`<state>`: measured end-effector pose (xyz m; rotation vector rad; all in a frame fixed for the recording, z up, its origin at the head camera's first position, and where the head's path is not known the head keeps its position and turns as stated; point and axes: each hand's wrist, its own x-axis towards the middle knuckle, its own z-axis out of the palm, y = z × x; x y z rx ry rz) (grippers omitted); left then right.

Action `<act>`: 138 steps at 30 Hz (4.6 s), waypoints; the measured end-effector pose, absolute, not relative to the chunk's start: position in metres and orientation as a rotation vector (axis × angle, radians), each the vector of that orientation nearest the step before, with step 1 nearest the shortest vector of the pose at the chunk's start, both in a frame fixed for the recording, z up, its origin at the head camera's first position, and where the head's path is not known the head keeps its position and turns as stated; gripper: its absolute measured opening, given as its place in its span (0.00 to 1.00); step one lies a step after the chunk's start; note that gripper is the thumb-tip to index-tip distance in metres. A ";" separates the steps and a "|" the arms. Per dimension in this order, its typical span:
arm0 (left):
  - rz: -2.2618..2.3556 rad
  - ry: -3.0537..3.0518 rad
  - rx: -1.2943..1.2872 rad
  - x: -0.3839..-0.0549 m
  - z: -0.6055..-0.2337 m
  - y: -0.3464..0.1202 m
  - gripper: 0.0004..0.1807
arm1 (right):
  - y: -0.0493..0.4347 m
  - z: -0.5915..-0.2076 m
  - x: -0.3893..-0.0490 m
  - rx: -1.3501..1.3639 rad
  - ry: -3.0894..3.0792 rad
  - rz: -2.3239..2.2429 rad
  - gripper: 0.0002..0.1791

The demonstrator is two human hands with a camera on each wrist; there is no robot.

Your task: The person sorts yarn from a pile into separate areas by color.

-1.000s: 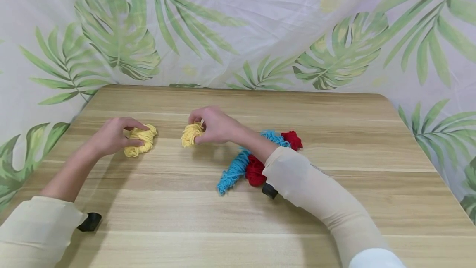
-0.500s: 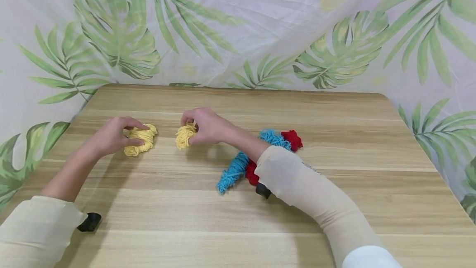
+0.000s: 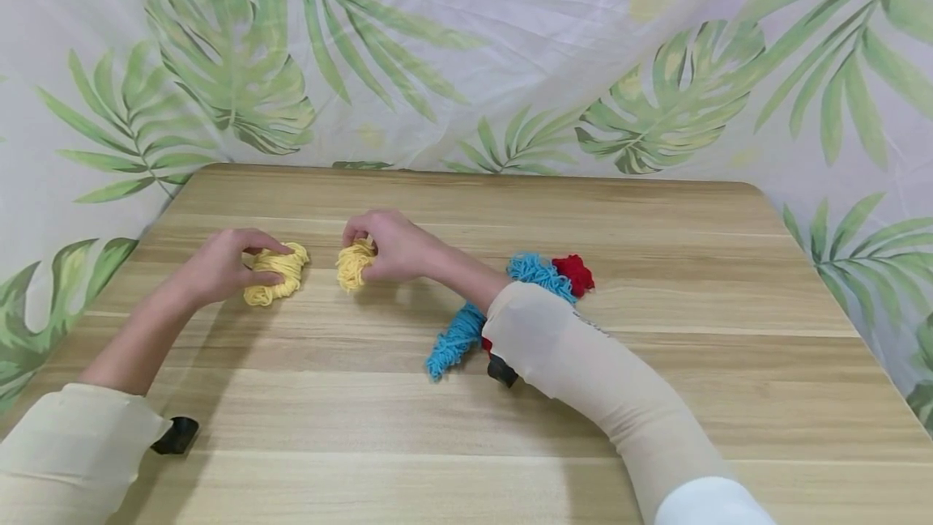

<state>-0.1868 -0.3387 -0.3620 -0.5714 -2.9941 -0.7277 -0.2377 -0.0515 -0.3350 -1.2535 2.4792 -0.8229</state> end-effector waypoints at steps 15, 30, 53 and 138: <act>-0.734 -3.011 -0.566 -0.187 -0.360 -0.337 0.20 | -0.065 -0.341 -0.242 -1.226 2.390 -0.909 0.22; -0.768 -3.020 -0.537 -0.186 -0.360 -0.338 0.20 | -0.089 -0.352 -0.244 -1.216 2.389 -0.946 0.19; -0.781 -3.011 -0.556 -0.186 -0.358 -0.337 0.19 | -0.105 -0.358 -0.238 -1.066 2.538 -0.860 0.19; -0.721 -3.011 -0.589 -0.185 -0.361 -0.335 0.20 | 0.049 -0.323 -0.239 -0.962 2.468 -0.920 0.23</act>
